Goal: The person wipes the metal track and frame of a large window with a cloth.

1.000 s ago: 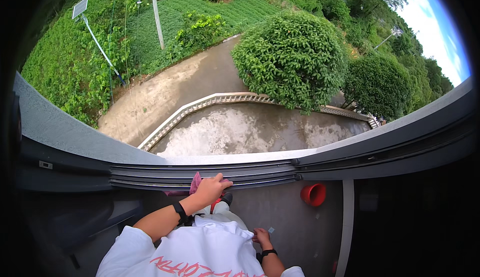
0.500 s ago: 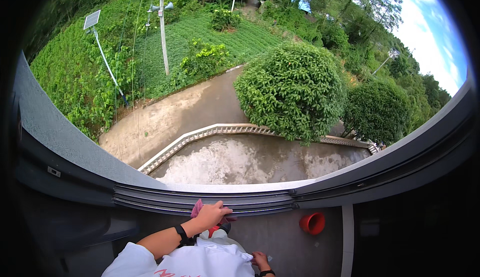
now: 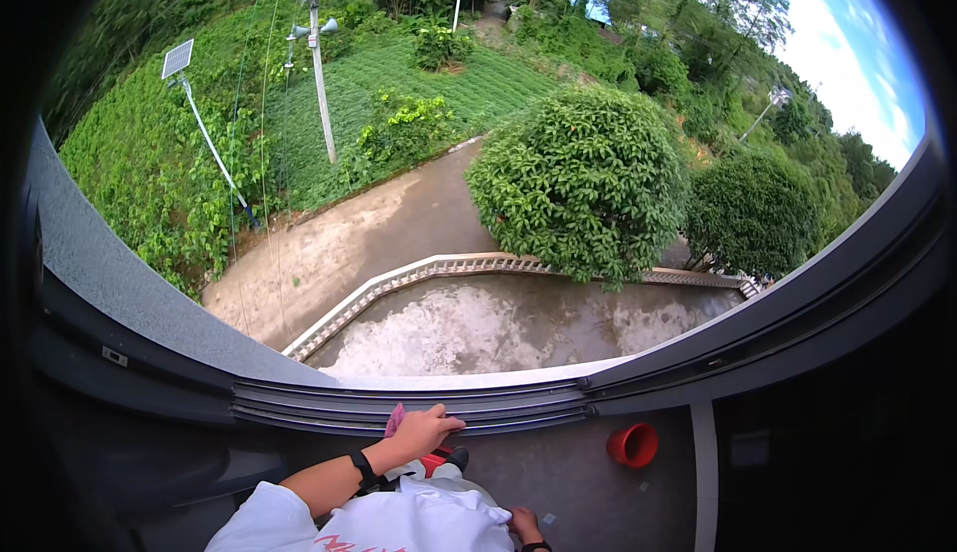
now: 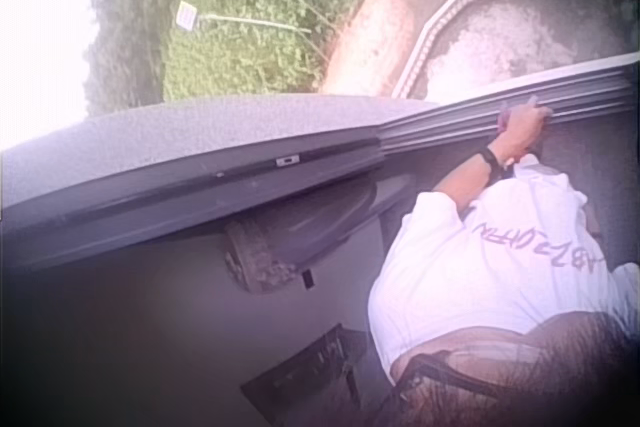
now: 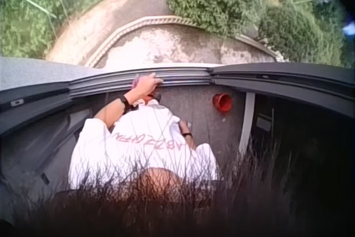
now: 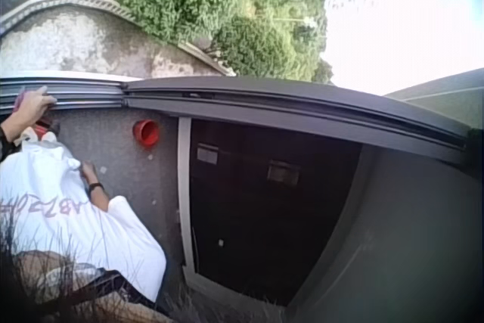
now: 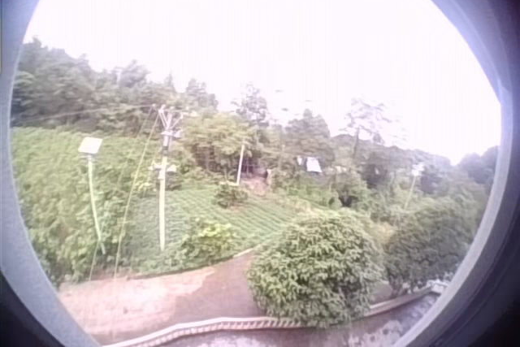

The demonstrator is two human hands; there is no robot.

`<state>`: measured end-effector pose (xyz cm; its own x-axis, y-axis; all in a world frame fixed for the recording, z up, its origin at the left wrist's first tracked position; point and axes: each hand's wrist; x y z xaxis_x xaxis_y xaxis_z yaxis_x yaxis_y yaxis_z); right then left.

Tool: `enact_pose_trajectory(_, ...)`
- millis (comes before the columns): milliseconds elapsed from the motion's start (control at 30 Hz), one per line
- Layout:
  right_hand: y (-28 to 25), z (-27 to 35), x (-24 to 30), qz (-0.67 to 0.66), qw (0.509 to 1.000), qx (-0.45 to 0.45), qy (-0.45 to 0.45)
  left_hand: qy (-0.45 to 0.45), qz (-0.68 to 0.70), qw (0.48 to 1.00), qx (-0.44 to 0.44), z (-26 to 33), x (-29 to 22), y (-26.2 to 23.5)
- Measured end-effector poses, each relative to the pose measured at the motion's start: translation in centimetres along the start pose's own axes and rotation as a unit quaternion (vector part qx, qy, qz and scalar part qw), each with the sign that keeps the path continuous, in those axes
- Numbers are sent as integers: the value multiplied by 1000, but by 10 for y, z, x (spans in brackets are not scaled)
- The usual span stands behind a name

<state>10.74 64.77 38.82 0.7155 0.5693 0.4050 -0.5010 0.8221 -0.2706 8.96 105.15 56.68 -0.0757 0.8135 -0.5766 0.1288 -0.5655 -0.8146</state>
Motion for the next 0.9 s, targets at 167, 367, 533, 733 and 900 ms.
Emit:
enact_pose_trajectory(167,3,0,0,-42,999,8,-22,1,-6,1000,-4,0,-2,0)
enact_pose_trajectory(367,-2,-5,-4,-43,999,22,-1,-7,-24,1000,-4,-3,-2,2)
enact_pose_trajectory(533,-2,-12,-9,-52,998,23,8,-13,-32,999,-9,-4,-3,1)
enact_pose_trajectory(733,-4,-9,-9,-38,999,26,7,-3,-28,999,-18,-4,-8,-6)
enact_pose_trajectory(900,-3,1,-14,-46,999,27,7,9,-38,999,-15,3,-11,-4)
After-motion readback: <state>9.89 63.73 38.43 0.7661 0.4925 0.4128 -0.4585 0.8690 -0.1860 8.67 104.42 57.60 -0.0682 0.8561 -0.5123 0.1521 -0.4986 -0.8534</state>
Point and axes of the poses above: each hand's wrist, its own z-axis away from the middle knuckle, its own y-axis out of the palm, x = y × z, and after that the axes turned 4 degrees about -z, right-handed
